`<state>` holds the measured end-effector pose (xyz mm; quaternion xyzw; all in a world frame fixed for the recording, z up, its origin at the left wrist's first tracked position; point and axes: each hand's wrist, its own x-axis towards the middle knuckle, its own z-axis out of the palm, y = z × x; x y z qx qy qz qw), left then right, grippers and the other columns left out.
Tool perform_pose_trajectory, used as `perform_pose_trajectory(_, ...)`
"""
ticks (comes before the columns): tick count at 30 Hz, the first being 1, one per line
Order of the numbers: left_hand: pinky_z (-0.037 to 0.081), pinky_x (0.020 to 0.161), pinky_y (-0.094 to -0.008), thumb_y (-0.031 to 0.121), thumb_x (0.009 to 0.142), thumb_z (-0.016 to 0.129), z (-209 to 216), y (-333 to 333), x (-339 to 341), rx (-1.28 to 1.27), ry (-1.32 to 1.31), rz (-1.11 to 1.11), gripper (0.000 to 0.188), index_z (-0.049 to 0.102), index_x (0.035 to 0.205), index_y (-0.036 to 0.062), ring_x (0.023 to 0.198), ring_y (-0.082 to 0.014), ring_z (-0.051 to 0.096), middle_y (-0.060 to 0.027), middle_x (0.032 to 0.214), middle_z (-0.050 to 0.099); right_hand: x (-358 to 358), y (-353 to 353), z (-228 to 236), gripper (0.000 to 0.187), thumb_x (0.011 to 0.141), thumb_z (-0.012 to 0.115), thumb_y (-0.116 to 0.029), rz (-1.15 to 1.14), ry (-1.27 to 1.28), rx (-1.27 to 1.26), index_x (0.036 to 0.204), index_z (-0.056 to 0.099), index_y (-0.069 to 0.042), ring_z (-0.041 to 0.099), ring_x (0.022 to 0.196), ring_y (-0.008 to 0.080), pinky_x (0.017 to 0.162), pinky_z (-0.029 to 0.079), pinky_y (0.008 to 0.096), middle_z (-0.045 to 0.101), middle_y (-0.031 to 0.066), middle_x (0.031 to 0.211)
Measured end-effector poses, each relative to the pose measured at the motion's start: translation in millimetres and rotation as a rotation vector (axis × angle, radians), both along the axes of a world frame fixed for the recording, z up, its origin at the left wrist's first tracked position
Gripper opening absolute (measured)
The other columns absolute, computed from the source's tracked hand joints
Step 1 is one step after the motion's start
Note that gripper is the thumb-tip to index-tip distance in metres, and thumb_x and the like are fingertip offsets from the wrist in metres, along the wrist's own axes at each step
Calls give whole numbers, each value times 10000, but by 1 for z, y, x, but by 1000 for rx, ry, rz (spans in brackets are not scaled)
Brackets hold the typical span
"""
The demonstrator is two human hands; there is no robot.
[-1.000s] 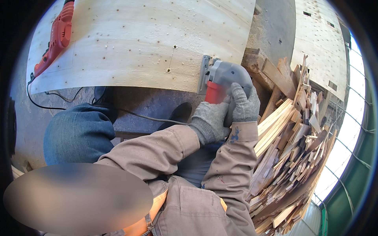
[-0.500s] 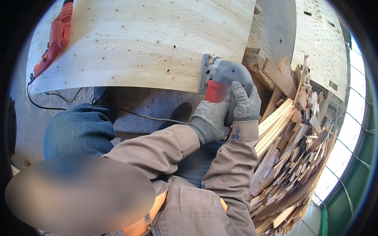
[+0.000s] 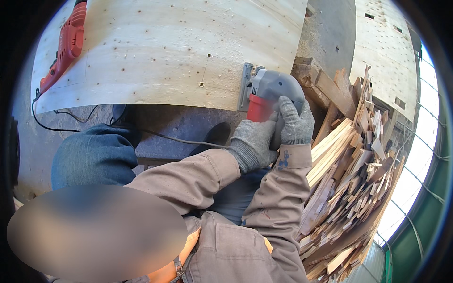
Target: The person drills multiple holes into a large sheet of plywood using a red corded drill, then switches to a red orbital sander to smooth the surface. The person remains seated on the floor throughout the task.
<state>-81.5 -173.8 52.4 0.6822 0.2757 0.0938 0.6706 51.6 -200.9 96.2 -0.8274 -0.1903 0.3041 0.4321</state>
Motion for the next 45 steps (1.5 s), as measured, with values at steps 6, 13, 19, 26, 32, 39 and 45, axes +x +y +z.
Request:
perform_pose_trajectory(6,558,874,-491,352,705,829,-1,3,1,15,0,1,641,577,1212,50,975,-407,695,-220,1012,697,0,4,-1,389,904,789,-258,14,10,13,1144,636,6,645,644,166,586,534,303,698,99,848)
perform_pose_trajectory(13,560,875,-494,344,697,834,0,5,2,11,2,15,654,570,1220,53,974,-413,693,-220,1007,695,2,5,0,380,907,788,-250,35,24,2,1141,636,8,642,646,162,591,532,297,695,94,851)
perform_pose_trajectory(19,561,869,-495,331,699,826,0,7,2,-5,1,-10,672,551,1242,48,980,-413,690,-221,1021,691,2,7,0,361,913,782,-227,13,54,15,1142,631,7,642,652,163,593,536,300,689,92,848)
perform_pose_trajectory(26,560,870,-491,324,699,824,-4,5,5,24,-4,10,656,554,1225,39,975,-413,692,-216,1020,692,3,9,0,370,910,787,-220,0,59,15,1153,629,9,645,656,165,593,540,298,691,96,857)
perform_pose_trajectory(32,560,871,-489,326,698,824,-5,5,5,17,-8,-6,631,571,1204,46,966,-411,693,-218,1003,695,4,9,-1,376,908,789,-227,4,52,6,1155,634,9,650,659,170,588,543,303,695,100,862)
perform_pose_trajectory(39,566,867,-483,351,707,824,-4,7,6,17,6,-6,645,568,1221,57,964,-403,698,-215,1012,699,3,11,0,371,908,788,-230,7,33,-6,1148,637,9,648,656,165,591,547,301,697,97,862)
perform_pose_trajectory(45,567,868,-481,380,711,828,-3,9,6,12,20,-14,648,575,1216,63,963,-401,701,-213,1014,698,7,9,-2,373,910,789,-236,15,40,1,1148,638,8,647,661,160,604,551,299,698,90,865)
